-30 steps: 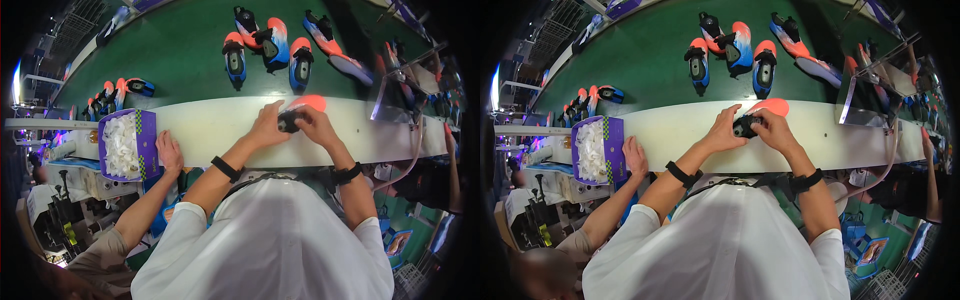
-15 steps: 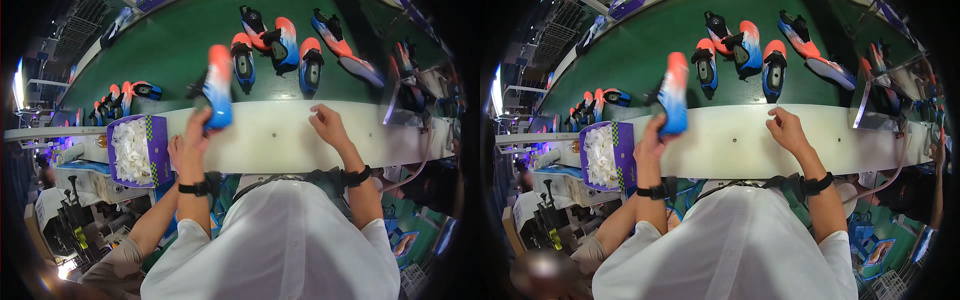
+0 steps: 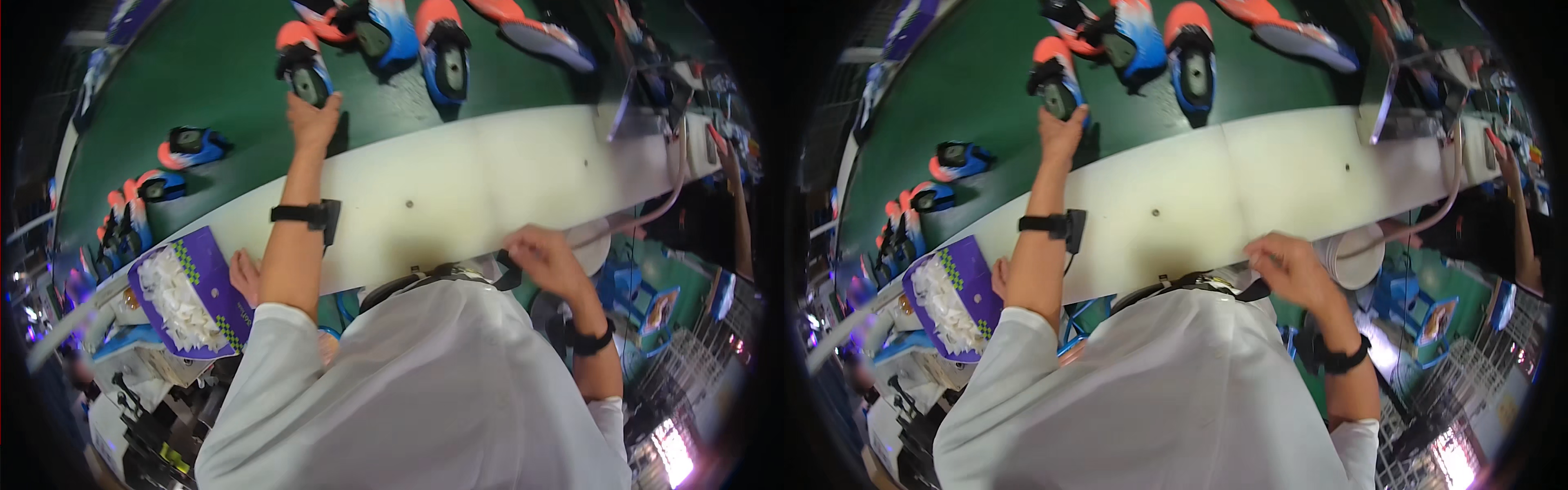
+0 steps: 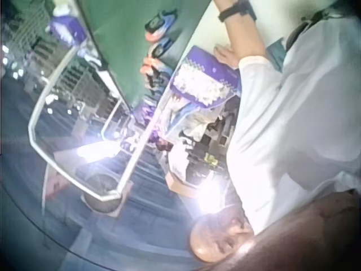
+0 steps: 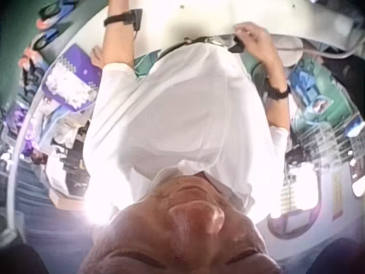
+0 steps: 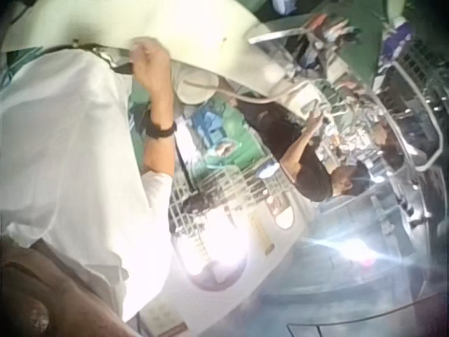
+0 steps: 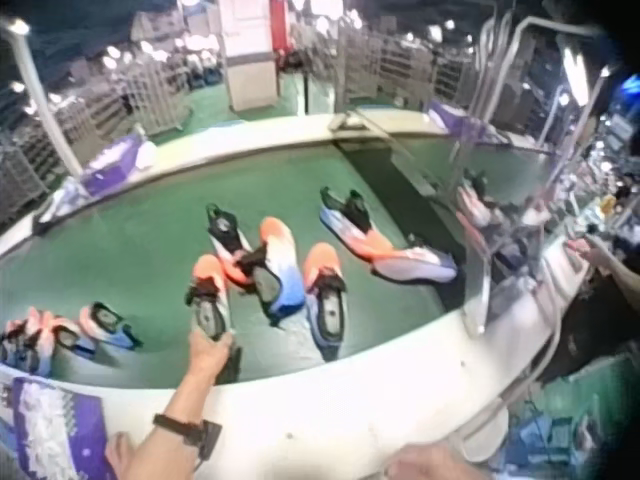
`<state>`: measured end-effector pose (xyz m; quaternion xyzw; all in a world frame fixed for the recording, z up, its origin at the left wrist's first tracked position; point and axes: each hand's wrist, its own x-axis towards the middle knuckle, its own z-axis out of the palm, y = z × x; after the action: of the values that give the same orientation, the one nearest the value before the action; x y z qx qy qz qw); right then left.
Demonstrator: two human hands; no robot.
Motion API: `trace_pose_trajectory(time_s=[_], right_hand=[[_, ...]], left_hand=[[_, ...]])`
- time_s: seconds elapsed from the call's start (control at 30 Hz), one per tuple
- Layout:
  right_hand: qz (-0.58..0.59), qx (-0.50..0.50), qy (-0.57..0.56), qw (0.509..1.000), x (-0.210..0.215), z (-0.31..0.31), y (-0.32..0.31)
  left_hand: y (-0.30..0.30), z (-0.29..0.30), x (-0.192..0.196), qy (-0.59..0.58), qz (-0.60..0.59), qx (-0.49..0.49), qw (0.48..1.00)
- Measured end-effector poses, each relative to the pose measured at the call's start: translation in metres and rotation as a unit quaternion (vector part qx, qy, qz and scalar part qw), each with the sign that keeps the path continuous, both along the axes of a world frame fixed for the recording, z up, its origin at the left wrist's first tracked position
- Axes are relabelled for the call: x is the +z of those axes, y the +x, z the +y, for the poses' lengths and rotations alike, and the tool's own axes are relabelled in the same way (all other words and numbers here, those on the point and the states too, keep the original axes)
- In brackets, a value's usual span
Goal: Processing and inspecting shoes on a factory production line.
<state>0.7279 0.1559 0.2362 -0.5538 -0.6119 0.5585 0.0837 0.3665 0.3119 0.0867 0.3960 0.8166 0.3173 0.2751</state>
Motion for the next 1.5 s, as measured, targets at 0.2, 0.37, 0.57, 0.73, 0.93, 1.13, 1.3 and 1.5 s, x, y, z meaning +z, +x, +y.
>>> trace_pose_trajectory(time_s=[0.2,0.37,0.57,0.73,0.93,1.13,1.3,1.5], right_hand=[[0.155,0.108,-0.081,0.979,0.061,-0.052,-0.013],[0.231,0.168,-0.188,0.940,0.042,-0.044,-0.007],[0.262,0.212,-0.188,0.923,0.032,-0.046,0.013],[0.227,0.254,-0.164,0.926,0.034,-0.046,0.031],[0.207,0.277,-0.142,0.927,0.043,-0.042,0.047],[0.189,0.293,-0.147,0.926,0.049,-0.035,0.059],[0.160,0.302,-0.124,0.932,0.050,-0.034,0.066],[0.143,0.310,-0.112,0.933,0.053,-0.029,0.068]], left_hand=[[0.068,-0.117,0.112,-0.132,-0.444,-0.377,0.802],[0.100,-0.174,0.135,-0.326,-0.422,-0.577,0.619],[0.113,-0.198,0.150,-0.219,-0.353,-0.676,0.608],[0.127,-0.199,0.172,-0.234,-0.314,-0.664,0.637],[0.137,-0.224,0.186,-0.126,-0.336,-0.608,0.709],[0.148,-0.244,0.183,-0.089,-0.357,-0.549,0.751],[0.157,-0.245,0.186,-0.089,-0.336,-0.543,0.765],[0.162,-0.246,0.185,-0.057,-0.348,-0.533,0.770]])
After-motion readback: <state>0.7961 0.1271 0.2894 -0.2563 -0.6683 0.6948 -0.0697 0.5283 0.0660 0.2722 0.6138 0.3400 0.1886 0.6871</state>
